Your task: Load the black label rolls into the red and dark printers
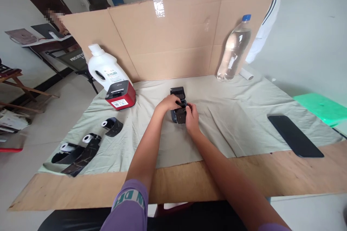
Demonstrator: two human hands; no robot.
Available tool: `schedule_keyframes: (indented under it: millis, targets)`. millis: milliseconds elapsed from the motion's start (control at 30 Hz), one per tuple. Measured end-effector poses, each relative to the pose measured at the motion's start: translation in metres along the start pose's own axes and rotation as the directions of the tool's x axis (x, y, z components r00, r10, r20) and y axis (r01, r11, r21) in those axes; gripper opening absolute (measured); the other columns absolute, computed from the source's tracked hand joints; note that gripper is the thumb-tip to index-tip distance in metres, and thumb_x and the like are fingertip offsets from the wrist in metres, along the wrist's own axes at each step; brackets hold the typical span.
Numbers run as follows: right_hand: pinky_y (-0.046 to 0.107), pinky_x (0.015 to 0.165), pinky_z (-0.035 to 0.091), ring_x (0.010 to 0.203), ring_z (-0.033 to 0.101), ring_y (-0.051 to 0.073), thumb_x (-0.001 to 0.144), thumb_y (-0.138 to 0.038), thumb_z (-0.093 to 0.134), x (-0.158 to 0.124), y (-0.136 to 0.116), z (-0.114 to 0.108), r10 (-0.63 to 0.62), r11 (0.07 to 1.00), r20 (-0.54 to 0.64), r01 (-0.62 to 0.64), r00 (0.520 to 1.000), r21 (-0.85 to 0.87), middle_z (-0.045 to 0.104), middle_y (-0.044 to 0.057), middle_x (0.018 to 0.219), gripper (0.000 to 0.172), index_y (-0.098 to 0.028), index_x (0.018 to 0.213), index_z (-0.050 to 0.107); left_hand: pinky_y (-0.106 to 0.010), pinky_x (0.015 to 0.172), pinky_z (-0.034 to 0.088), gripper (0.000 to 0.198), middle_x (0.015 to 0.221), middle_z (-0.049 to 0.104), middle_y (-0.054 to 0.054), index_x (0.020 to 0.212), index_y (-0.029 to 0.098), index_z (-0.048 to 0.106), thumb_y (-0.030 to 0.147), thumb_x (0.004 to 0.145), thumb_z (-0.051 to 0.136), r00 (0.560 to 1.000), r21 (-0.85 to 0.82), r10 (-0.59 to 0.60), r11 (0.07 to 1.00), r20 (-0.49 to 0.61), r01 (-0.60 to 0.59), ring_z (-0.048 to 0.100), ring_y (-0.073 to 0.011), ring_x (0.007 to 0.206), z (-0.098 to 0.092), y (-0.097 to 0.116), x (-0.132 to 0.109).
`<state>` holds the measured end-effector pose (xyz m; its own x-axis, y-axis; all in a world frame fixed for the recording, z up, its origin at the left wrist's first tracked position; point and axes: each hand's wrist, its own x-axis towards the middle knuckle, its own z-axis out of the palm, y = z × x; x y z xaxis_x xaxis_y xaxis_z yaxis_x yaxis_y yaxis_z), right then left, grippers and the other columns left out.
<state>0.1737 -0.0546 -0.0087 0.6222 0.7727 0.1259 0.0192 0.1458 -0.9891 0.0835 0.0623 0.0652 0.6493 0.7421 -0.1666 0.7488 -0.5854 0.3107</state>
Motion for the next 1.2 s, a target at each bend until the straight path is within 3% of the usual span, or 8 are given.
schedule_keyframes:
  millis: [200, 400, 567, 700, 767, 1067, 1133, 1200]
  targets:
    - [0.037, 0.095, 0.047, 0.105, 0.061, 0.021, 0.09, -0.052, 0.042, 0.008, 0.01, 0.0, 0.022, 0.987, -0.069, -0.011, 0.997, 0.163, 0.066, 0.008, 0.112, 0.037, -0.021, 0.104, 0.057, -0.027, 0.088, 0.048, 0.026, 0.123, 0.061, -0.006, 0.11, 0.024, 0.072, 0.024, 0.085, 0.066, 0.981, 0.005, 0.077, 0.997, -0.179, -0.077, 0.063, -0.0222, 0.109, -0.009, 0.007, -0.018]
    - [0.035, 0.094, 0.047, 0.103, 0.061, 0.019, 0.089, -0.051, 0.042, 0.013, 0.013, -0.001, 0.009, 0.984, -0.098, 0.009, 0.995, 0.179, 0.064, 0.007, 0.107, 0.036, -0.021, 0.102, 0.056, -0.027, 0.082, 0.046, 0.03, 0.105, 0.064, -0.004, 0.118, 0.019, 0.055, 0.023, 0.089, 0.062, 0.859, -0.299, 0.045, 0.927, -0.51, -0.226, 0.06, -0.0158, 0.086, -0.031, -0.002, -0.061]
    - [0.036, 0.096, 0.047, 0.105, 0.062, 0.019, 0.088, -0.052, 0.045, 0.013, 0.013, 0.001, 0.021, 0.974, -0.095, 0.001, 0.995, 0.225, 0.065, 0.008, 0.109, 0.035, -0.021, 0.1, 0.057, -0.023, 0.066, 0.043, 0.034, 0.084, 0.063, 0.0, 0.118, 0.021, 0.059, 0.034, 0.087, 0.065, 0.766, -0.335, -0.212, 0.942, -0.606, -0.004, 0.056, -0.0135, 0.068, -0.014, -0.049, -0.147]
    - [0.038, 0.097, 0.047, 0.102, 0.062, 0.02, 0.088, -0.051, 0.047, 0.014, 0.016, 0.003, 0.017, 0.978, -0.102, 0.005, 0.995, 0.211, 0.065, 0.006, 0.105, 0.034, -0.021, 0.097, 0.058, -0.027, 0.07, 0.047, 0.038, 0.075, 0.065, -0.001, 0.115, 0.019, 0.063, 0.041, 0.085, 0.066, 0.568, -0.393, -0.484, 0.874, -0.665, 0.284, 0.062, -0.0185, 0.07, 0.022, -0.102, -0.217]
    - [0.038, 0.097, 0.046, 0.101, 0.061, 0.02, 0.087, -0.051, 0.047, 0.015, 0.017, 0.004, -0.001, 0.983, -0.106, 0.02, 0.994, 0.184, 0.064, 0.006, 0.103, 0.033, -0.021, 0.097, 0.059, -0.029, 0.071, 0.048, 0.038, 0.076, 0.067, -0.002, 0.114, 0.018, 0.063, 0.041, 0.085, 0.066, 0.517, -0.436, -0.566, 0.824, -0.642, 0.361, 0.065, -0.0204, 0.072, 0.041, -0.121, -0.239]
    - [0.039, 0.098, 0.044, 0.098, 0.06, 0.02, 0.085, -0.05, 0.049, 0.019, 0.02, 0.003, -0.024, 0.983, -0.116, 0.045, 0.993, 0.179, 0.064, 0.004, 0.101, 0.032, -0.021, 0.095, 0.059, -0.03, 0.065, 0.048, 0.04, 0.069, 0.067, -0.002, 0.115, 0.019, 0.063, 0.041, 0.082, 0.067, 0.532, -0.455, -0.625, 0.781, -0.571, 0.428, 0.066, -0.0228, 0.066, 0.076, -0.129, -0.252]
    - [0.04, 0.098, 0.044, 0.099, 0.06, 0.02, 0.085, -0.049, 0.048, 0.02, 0.021, 0.003, -0.015, 0.982, -0.114, 0.036, 0.993, 0.183, 0.064, 0.004, 0.101, 0.032, -0.021, 0.096, 0.059, -0.03, 0.064, 0.048, 0.047, 0.082, 0.072, -0.004, 0.121, 0.019, 0.06, 0.047, 0.083, 0.066, 0.484, -0.464, -0.616, 0.787, -0.621, 0.405, 0.064, -0.0208, 0.064, 0.073, -0.128, -0.258]
    - [0.04, 0.097, 0.045, 0.1, 0.06, 0.02, 0.085, -0.049, 0.048, 0.02, 0.022, 0.003, -0.008, 0.983, -0.107, 0.028, 0.994, 0.184, 0.064, 0.004, 0.101, 0.033, -0.021, 0.096, 0.059, -0.03, 0.065, 0.049, 0.047, 0.099, 0.074, -0.007, 0.123, 0.021, 0.058, 0.052, 0.087, 0.058, 0.372, -0.487, -0.616, 0.783, -0.694, 0.388, 0.064, -0.0188, 0.065, 0.065, -0.132, -0.265]
